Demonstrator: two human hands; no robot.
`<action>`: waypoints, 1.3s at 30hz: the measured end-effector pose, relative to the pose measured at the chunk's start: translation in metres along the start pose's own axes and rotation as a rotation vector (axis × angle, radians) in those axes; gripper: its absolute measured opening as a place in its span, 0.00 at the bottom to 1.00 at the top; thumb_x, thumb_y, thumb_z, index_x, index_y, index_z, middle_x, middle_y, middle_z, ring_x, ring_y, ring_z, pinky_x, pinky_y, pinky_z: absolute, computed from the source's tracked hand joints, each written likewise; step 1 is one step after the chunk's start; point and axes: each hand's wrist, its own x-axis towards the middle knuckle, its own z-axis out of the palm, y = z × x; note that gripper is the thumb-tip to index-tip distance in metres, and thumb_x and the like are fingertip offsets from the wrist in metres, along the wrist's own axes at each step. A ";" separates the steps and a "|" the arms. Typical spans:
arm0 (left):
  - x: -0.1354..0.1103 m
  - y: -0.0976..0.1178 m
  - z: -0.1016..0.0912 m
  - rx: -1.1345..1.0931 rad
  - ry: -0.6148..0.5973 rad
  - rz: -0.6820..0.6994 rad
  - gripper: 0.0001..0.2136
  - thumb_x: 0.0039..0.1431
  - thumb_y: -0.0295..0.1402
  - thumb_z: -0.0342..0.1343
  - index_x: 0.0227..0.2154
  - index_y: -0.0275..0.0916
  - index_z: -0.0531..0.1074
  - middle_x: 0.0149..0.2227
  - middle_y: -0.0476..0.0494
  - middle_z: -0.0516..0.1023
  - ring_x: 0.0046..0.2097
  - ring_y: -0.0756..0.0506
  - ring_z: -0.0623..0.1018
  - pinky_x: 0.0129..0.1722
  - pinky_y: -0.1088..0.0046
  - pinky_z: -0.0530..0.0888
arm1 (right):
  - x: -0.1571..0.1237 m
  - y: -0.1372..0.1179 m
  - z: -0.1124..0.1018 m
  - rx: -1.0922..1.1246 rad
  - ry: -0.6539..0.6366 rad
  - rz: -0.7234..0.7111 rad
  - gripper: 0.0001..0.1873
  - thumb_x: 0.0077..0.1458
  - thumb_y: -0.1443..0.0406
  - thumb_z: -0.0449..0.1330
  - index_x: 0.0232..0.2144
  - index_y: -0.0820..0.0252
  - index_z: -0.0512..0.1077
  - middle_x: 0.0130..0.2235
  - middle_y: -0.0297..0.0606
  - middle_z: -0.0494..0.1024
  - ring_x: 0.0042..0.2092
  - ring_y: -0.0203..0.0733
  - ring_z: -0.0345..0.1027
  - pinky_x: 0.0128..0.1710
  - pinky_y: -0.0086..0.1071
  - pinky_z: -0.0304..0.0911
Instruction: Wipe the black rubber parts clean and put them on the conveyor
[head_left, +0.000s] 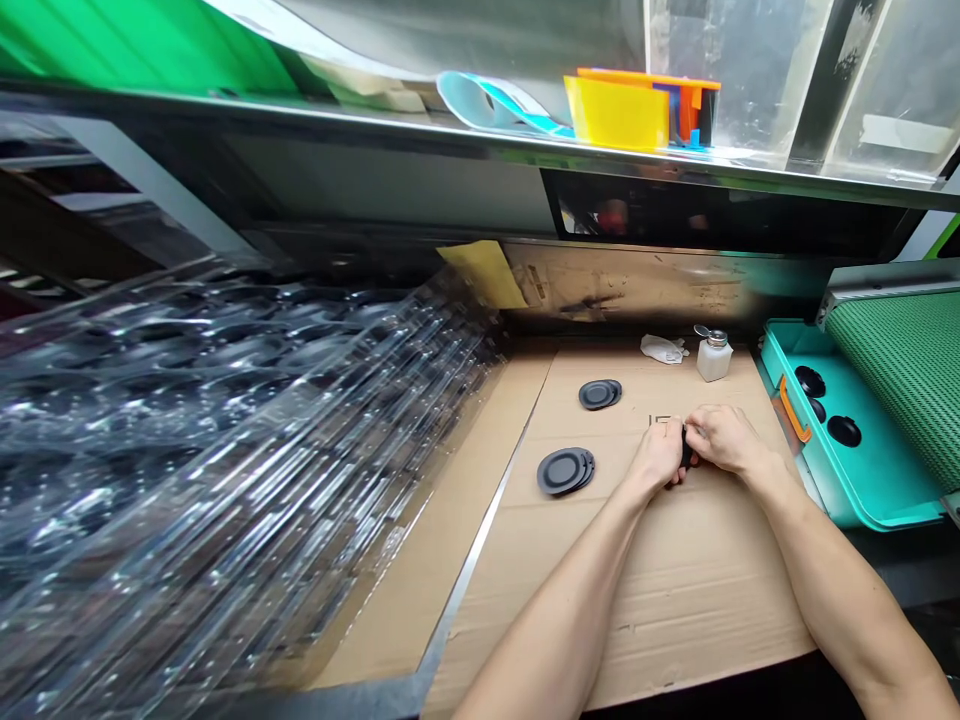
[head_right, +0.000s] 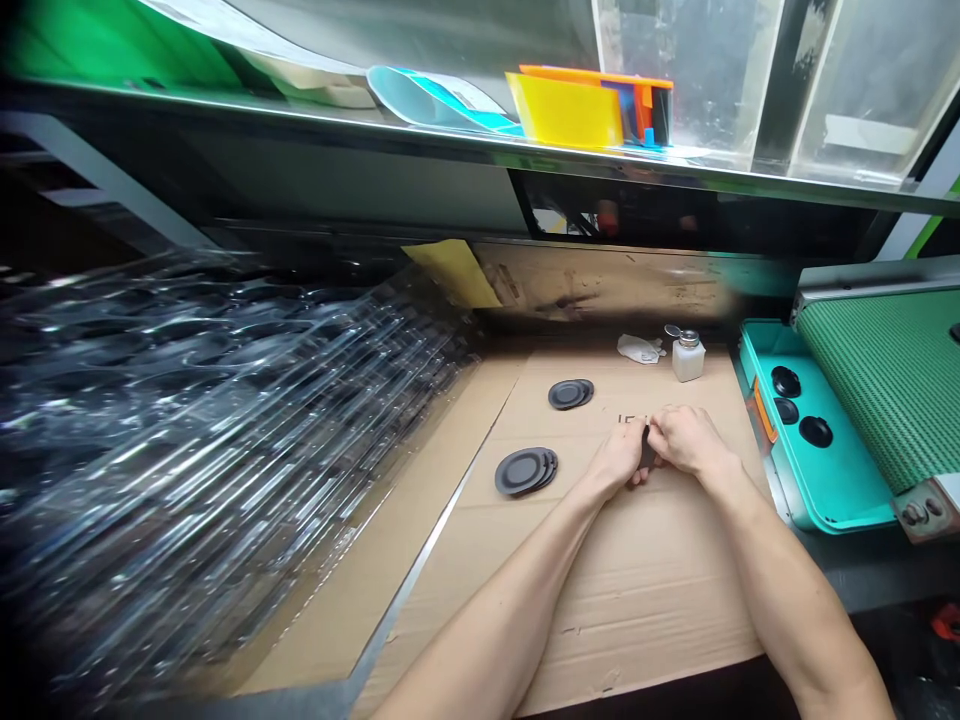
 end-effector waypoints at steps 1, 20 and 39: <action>-0.001 0.000 0.000 0.000 -0.002 0.018 0.30 0.69 0.46 0.34 0.20 0.35 0.71 0.14 0.45 0.69 0.13 0.51 0.67 0.13 0.78 0.61 | 0.000 0.000 0.000 -0.007 0.003 -0.004 0.13 0.63 0.65 0.53 0.31 0.57 0.76 0.37 0.37 0.82 0.37 0.38 0.72 0.36 0.28 0.54; 0.002 -0.012 0.002 -0.020 0.016 0.052 0.30 0.68 0.48 0.35 0.21 0.35 0.71 0.15 0.44 0.70 0.14 0.50 0.68 0.13 0.78 0.61 | 0.000 -0.002 0.000 -0.047 -0.027 0.079 0.13 0.59 0.64 0.55 0.26 0.55 0.78 0.28 0.37 0.82 0.32 0.41 0.74 0.32 0.30 0.54; 0.007 0.004 -0.028 -1.037 -0.137 -0.291 0.23 0.70 0.38 0.35 0.43 0.28 0.72 0.37 0.29 0.80 0.25 0.50 0.75 0.20 0.78 0.73 | -0.008 0.037 0.014 0.116 0.340 0.332 0.17 0.64 0.61 0.52 0.43 0.55 0.80 0.44 0.39 0.83 0.46 0.43 0.75 0.45 0.29 0.62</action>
